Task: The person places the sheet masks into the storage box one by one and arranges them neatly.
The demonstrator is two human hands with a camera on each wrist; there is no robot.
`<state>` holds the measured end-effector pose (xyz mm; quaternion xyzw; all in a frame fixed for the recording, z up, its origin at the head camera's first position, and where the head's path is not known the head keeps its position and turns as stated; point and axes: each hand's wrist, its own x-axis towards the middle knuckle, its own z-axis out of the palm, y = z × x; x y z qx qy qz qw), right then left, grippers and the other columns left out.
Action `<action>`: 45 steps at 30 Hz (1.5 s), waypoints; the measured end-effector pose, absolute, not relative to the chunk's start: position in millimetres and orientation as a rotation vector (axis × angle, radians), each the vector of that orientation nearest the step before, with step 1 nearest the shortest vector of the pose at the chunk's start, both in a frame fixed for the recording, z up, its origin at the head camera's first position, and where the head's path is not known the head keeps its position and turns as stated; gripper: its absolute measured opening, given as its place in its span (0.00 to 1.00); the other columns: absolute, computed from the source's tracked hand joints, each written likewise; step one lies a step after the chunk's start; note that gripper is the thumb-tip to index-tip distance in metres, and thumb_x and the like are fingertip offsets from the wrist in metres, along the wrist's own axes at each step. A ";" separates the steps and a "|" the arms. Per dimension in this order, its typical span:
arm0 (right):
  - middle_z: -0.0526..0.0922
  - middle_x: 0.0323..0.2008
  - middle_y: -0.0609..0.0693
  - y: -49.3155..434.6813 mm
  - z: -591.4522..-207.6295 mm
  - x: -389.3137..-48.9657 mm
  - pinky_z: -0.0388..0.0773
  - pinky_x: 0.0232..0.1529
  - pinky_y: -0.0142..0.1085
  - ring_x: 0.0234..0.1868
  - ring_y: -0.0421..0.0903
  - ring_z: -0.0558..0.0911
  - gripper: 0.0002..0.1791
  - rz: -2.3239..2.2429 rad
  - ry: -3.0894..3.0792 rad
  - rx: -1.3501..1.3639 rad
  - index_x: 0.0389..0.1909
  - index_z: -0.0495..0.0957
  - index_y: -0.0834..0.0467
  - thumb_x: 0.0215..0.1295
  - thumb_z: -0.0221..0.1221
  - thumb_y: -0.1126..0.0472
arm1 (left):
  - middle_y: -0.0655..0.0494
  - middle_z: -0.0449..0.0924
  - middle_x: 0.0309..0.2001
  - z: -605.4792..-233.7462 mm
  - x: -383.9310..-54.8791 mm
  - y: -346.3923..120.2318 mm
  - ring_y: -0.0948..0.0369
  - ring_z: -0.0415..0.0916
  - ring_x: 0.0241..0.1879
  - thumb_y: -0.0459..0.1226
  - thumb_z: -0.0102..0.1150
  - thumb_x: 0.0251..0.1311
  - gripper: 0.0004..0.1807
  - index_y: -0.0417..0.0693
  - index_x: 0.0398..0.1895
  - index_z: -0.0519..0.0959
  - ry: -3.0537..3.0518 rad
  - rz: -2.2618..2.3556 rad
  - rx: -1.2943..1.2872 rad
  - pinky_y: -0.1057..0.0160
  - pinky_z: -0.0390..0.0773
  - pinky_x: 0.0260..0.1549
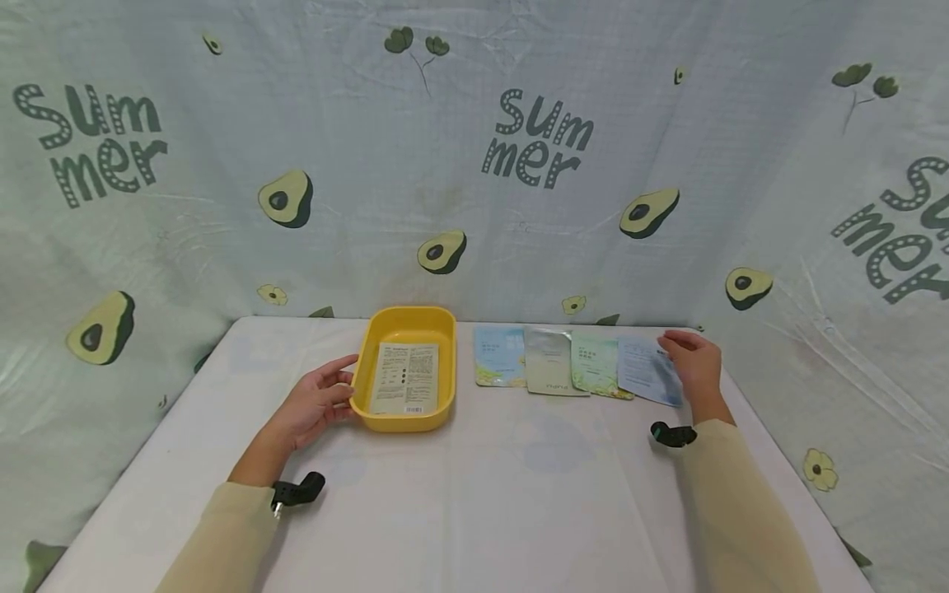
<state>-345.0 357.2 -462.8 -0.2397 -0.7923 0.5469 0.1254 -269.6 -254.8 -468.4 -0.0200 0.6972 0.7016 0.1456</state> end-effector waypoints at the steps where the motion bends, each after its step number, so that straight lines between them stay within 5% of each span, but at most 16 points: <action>1: 0.82 0.53 0.44 358.1 -463.4 -345.9 0.77 0.56 0.33 0.55 0.45 0.78 0.25 1.575 -2.327 -0.710 0.65 0.79 0.54 0.71 0.62 0.48 | 0.52 0.66 0.54 -467.9 -270.1 -254.8 0.58 0.77 0.42 0.29 0.50 0.72 0.38 0.54 0.83 0.52 2.012 2.015 -0.056 0.67 0.85 0.43; 5: 0.77 0.66 0.54 362.0 -466.4 -349.9 0.75 0.66 0.41 0.62 0.49 0.76 0.27 1.528 -2.385 -0.749 0.68 0.76 0.55 0.73 0.59 0.47 | 0.52 0.66 0.53 -466.0 -270.3 -254.7 0.57 0.77 0.42 0.29 0.51 0.72 0.38 0.54 0.83 0.53 2.023 2.007 -0.062 0.66 0.85 0.43; 15: 0.69 0.73 0.61 367.0 -463.2 -348.9 0.66 0.74 0.53 0.72 0.60 0.68 0.29 1.486 -2.490 -0.826 0.73 0.69 0.59 0.75 0.57 0.53 | 0.53 0.66 0.53 -463.7 -270.7 -255.7 0.59 0.77 0.41 0.30 0.51 0.72 0.39 0.53 0.83 0.52 2.005 2.009 -0.046 0.67 0.85 0.42; 45: 0.69 0.71 0.67 378.7 -480.2 -368.1 0.67 0.73 0.55 0.68 0.63 0.70 0.34 1.289 -2.675 -0.851 0.73 0.67 0.64 0.68 0.64 0.60 | 0.53 0.66 0.52 -461.2 -270.2 -257.1 0.60 0.77 0.40 0.28 0.51 0.72 0.39 0.51 0.83 0.51 1.992 2.013 -0.049 0.66 0.86 0.41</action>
